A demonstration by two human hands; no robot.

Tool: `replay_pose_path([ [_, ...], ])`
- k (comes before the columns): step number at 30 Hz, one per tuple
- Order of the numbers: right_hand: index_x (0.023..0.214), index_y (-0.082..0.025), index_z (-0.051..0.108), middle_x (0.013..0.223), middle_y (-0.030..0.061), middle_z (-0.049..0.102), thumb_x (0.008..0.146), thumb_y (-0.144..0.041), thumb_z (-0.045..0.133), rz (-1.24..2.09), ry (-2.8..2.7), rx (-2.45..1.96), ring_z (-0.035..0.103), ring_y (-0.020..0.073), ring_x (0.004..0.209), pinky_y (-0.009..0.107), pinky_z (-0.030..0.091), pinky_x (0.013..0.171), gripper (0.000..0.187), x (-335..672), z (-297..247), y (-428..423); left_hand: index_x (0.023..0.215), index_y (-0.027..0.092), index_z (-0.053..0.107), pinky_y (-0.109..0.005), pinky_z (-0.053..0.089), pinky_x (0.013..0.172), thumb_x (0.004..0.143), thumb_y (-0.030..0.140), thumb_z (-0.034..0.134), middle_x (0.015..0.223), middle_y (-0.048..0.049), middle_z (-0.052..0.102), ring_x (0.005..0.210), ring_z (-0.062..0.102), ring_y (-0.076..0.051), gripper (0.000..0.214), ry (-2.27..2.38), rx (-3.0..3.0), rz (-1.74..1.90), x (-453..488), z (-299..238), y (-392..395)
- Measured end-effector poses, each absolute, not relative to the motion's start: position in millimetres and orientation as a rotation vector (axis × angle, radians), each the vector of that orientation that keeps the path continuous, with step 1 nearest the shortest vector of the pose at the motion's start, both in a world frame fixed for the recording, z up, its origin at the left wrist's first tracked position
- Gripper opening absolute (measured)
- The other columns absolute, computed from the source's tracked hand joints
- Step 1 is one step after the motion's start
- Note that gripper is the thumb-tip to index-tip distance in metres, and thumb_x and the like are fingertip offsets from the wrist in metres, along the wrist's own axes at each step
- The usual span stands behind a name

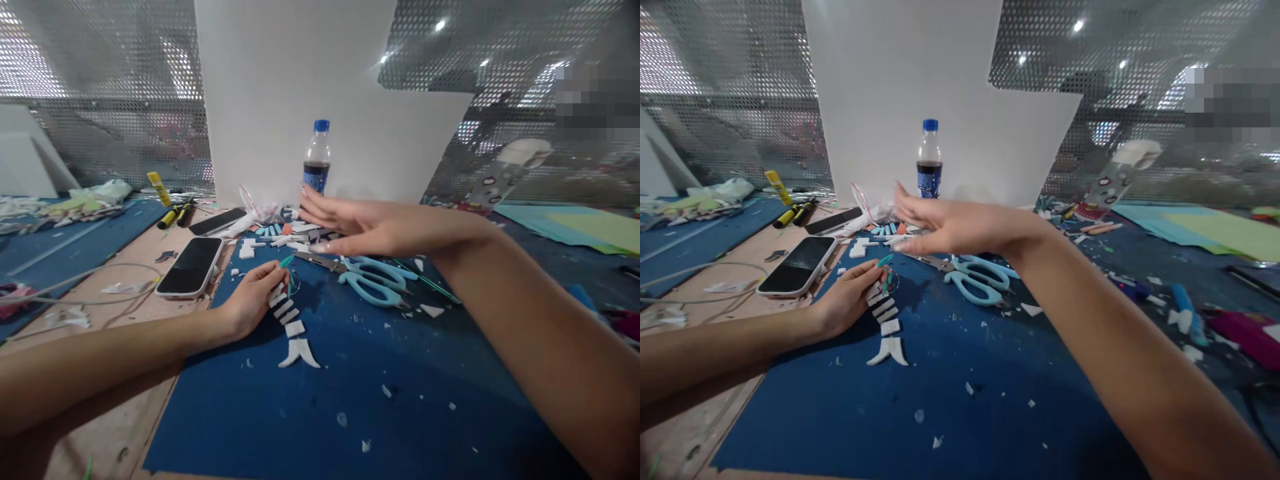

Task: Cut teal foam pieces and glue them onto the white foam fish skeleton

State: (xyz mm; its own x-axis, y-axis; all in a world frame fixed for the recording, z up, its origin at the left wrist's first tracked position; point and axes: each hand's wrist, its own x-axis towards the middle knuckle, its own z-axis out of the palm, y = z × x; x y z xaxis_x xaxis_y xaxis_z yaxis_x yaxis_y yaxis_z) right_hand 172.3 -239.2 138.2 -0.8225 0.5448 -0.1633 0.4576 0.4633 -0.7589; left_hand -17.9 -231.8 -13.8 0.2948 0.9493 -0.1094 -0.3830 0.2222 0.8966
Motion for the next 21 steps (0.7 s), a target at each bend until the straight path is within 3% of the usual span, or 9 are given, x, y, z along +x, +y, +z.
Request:
replay_pose_path([
  [3, 0.131, -0.02, 0.047, 0.142, 0.0031, 0.04, 0.075, -0.032, 0.063, 1.494, -2.865, -0.61, 0.029, 0.0218, 0.134, 0.029, 0.035, 0.103, 0.059, 170.7, 138.4, -243.0, 0.062, 0.014, 0.056, -0.016, 0.037, 0.054, 0.071, 0.029, 0.068, 0.058, 0.0037, 0.051, 0.054, 0.046, -0.005, 0.021, 0.789, 0.902, 1.079, -17.4, -14.7, -231.0],
  [5, 0.133, -0.02, 0.045, 0.144, 0.0019, 0.037, 0.078, -0.033, 0.059, 1.601, -2.99, -0.413, 0.025, 0.0199, 0.135, 0.028, 0.033, 0.104, 0.058, 170.7, 138.7, -243.1, 0.063, 0.014, 0.056, -0.016, 0.037, 0.056, 0.072, 0.027, 0.067, 0.06, 0.0033, 0.053, 0.056, 0.047, -0.005, 0.019, 0.791, 0.91, 1.082, -17.4, -15.0, -230.7],
  [7, 0.141, -0.02, 0.029, 0.15, -0.0002, 0.022, 0.088, -0.032, 0.045, 1.44, -2.892, -0.63, 0.016, 0.017, 0.138, 0.03, 0.025, 0.109, 0.057, 171.0, 139.1, -242.5, 0.065, 0.014, 0.057, -0.016, 0.037, 0.056, 0.074, 0.026, 0.065, 0.061, 0.0032, 0.053, 0.056, 0.047, -0.005, 0.017, 0.789, 0.907, 1.075, -17.8, -15.0, -230.7],
  [9, 0.142, -0.021, 0.025, 0.151, 0.0006, 0.018, 0.09, -0.033, 0.04, 1.193, -2.634, -0.925, 0.017, 0.0186, 0.138, 0.034, 0.024, 0.11, 0.055, 170.1, 139.9, -243.4, 0.065, 0.014, 0.057, -0.017, 0.037, 0.055, 0.075, 0.026, 0.064, 0.06, 0.0032, 0.053, 0.055, 0.046, -0.005, 0.017, 0.787, 0.9, 1.065, -18.2, -15.1, -230.5],
  [13, 0.124, -0.017, 0.056, 0.141, 0.0028, 0.042, 0.08, -0.034, 0.056, 1.646, -3.059, -0.379, 0.031, 0.0202, 0.132, 0.024, 0.034, 0.103, 0.047, 166.8, 141.3, -247.5, 0.064, 0.015, 0.055, -0.017, 0.035, 0.053, 0.072, 0.029, 0.067, 0.059, 0.0038, 0.051, 0.053, 0.045, -0.005, 0.02, 0.794, 0.89, 1.058, -18.2, -15.0, -230.4],
  [14, 0.125, -0.019, 0.055, 0.141, 0.0014, 0.042, 0.076, -0.035, 0.06, 1.647, -3.118, -0.354, 0.029, 0.021, 0.133, 0.024, 0.035, 0.103, 0.051, 166.6, 141.0, -247.1, 0.064, 0.015, 0.055, -0.017, 0.036, 0.054, 0.072, 0.029, 0.067, 0.059, 0.0038, 0.051, 0.053, 0.045, -0.005, 0.02, 0.796, 0.892, 1.059, -18.0, -14.7, -230.6],
  [18, 0.142, -0.019, 0.028, 0.151, 0.005, 0.018, 0.086, -0.044, 0.045, 0.876, -2.602, -1.33, 0.015, 0.0282, 0.138, 0.043, 0.025, 0.109, 0.063, 166.2, 138.6, -244.3, 0.064, 0.015, 0.055, -0.017, 0.037, 0.056, 0.074, 0.027, 0.064, 0.059, 0.0035, 0.051, 0.054, 0.046, -0.006, 0.019, 0.806, 0.896, 1.056, -16.9, -12.7, -231.5],
  [19, 0.141, -0.017, 0.029, 0.151, 0.0066, 0.018, 0.086, -0.044, 0.045, 0.808, -2.562, -1.384, 0.015, 0.0295, 0.138, 0.044, 0.026, 0.109, 0.064, 165.4, 138.6, -245.2, 0.063, 0.015, 0.055, -0.017, 0.037, 0.056, 0.074, 0.027, 0.064, 0.059, 0.0035, 0.051, 0.054, 0.046, -0.006, 0.019, 0.811, 0.89, 1.058, -16.6, -12.4, -231.4],
  [21, 0.137, -0.017, 0.038, 0.148, 0.0062, 0.028, 0.079, -0.043, 0.057, 1.049, -2.825, -1.119, 0.024, 0.0283, 0.135, 0.037, 0.033, 0.106, 0.066, 163.3, 139.6, -248.4, 0.063, 0.015, 0.055, -0.017, 0.036, 0.055, 0.072, 0.027, 0.066, 0.059, 0.0035, 0.051, 0.055, 0.046, -0.006, 0.019, 0.818, 0.881, 1.065, -16.2, -12.4, -231.0],
])
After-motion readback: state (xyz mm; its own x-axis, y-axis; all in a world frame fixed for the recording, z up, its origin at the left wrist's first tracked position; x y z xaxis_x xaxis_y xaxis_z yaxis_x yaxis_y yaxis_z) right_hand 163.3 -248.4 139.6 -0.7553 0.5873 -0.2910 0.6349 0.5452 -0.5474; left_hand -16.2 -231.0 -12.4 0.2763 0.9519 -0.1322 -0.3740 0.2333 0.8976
